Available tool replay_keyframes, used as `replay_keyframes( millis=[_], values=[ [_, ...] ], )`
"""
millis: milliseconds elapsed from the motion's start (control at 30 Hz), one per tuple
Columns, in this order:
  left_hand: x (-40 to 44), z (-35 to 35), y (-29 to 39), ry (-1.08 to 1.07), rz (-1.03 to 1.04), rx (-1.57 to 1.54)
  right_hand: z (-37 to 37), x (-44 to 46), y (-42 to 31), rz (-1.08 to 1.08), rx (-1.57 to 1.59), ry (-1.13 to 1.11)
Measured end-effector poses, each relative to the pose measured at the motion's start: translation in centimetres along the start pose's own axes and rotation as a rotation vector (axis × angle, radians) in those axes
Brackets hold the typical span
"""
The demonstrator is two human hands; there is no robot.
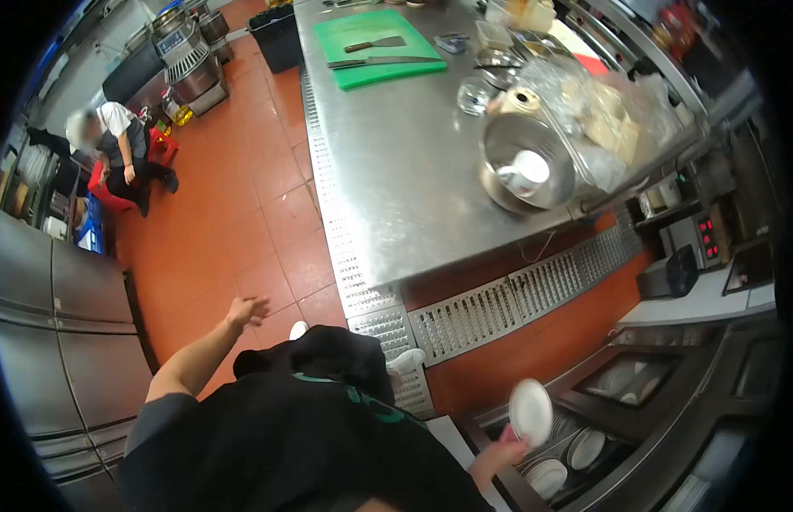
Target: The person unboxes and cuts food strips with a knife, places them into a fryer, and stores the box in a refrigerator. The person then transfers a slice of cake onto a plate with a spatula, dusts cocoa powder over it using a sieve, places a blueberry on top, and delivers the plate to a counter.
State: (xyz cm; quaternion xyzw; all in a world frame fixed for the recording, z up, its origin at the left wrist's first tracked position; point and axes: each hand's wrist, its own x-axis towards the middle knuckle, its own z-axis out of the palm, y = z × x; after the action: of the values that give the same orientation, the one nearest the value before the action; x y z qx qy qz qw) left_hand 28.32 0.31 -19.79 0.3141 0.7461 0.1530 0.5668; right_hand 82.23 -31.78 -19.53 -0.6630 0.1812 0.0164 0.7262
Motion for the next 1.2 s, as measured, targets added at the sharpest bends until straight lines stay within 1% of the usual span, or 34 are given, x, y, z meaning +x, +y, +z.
replay_keyframes(
  millis=[33,67,100,133,167,200,300,333,400,467,533,633,700,767,833,900,967,1000,1033,1067,1100,1133,1167,1200],
  values=[
    [1.1,-3.4,-3.2,0.082,-0.028,0.009,3.1,-5.5,-1.3,0.166,0.034,-0.101],
    [2.1,-6.8,-6.6,0.097,-0.090,0.002,5.1,-9.1,-0.5,0.237,0.054,-0.207],
    [2.7,-9.8,-9.7,0.111,-0.153,0.002,7.6,-13.7,-0.7,0.321,0.093,-0.385],
    [2.8,-12.1,-11.9,0.161,-0.210,-0.090,9.8,-17.7,-0.7,0.427,0.209,-0.649],
    [2.8,-14.3,-13.9,0.212,-0.266,-0.182,12.6,-21.4,-0.9,0.576,0.198,-0.733],
    [3.3,-16.6,-16.5,0.206,-0.265,-0.196,15.8,-26.0,-1.9,0.669,0.153,-0.798],
    [5.7,-20.9,-21.7,0.208,-0.277,-0.305,23.7,-34.7,0.1,0.882,0.030,-1.071],
    [6.2,-21.6,-22.6,0.212,-0.291,-0.361,26.4,-37.6,0.3,0.913,-0.029,-1.165],
    [7.7,-22.2,-23.4,0.215,-0.306,-0.464,31.7,-43.0,0.7,0.861,-0.176,-1.239],
    [9.7,-22.5,-23.4,0.214,-0.314,-0.545,37.0,-46.8,1.7,0.743,-0.249,-1.315],
    [11.8,-23.1,-22.6,0.205,-0.324,-0.602,42.5,-49.6,2.9,0.707,-0.225,-1.330],
    [15.1,-24.8,-20.5,0.216,-0.339,-0.649,51.7,-50.5,6.0,0.633,-0.193,-1.297],
    [17.3,-26.6,-19.3,0.245,-0.368,-0.676,58.5,-51.8,7.8,0.540,-0.060,-1.266],
    [19.7,-28.9,-17.8,0.284,-0.399,-0.682,66.0,-53.3,9.4,0.445,0.005,-1.194],
    [22.1,-31.7,-15.6,0.351,-0.429,-0.696,74.1,-55.6,10.3,0.366,0.060,-1.077],
    [24.6,-34.9,-12.7,0.429,-0.439,-0.721,83.1,-56.5,12.6,0.410,0.166,-1.078],
    [27.4,-38.1,-9.1,0.492,-0.379,-0.750,91.4,-56.1,16.3,0.404,0.301,-1.080],
    [28.8,-39.6,-6.7,0.488,-0.319,-0.768,94.2,-56.7,16.9,0.385,0.246,-0.993],
    [30.1,-41.1,-3.6,0.412,-0.259,-0.769,96.7,-57.3,17.2,0.361,0.184,-0.912],
    [30.7,-41.8,-0.3,0.332,-0.212,-0.773,99.4,-57.0,18.5,0.358,0.216,-0.881],
    [30.4,-41.5,4.9,0.362,-0.166,-0.711,100.5,-56.3,20.2,0.352,0.239,-0.844],
    [30.6,-40.9,9.7,0.385,-0.117,-0.646,100.1,-56.2,20.6,0.367,0.110,-0.839],
    [31.9,-40.8,12.0,0.327,-0.100,-0.641,99.8,-56.8,19.8,0.382,-0.009,-0.834],
    [33.0,-41.1,13.5,0.264,-0.082,-0.636,97.8,-58.5,18.7,0.390,-0.106,-0.877]
  ],
)
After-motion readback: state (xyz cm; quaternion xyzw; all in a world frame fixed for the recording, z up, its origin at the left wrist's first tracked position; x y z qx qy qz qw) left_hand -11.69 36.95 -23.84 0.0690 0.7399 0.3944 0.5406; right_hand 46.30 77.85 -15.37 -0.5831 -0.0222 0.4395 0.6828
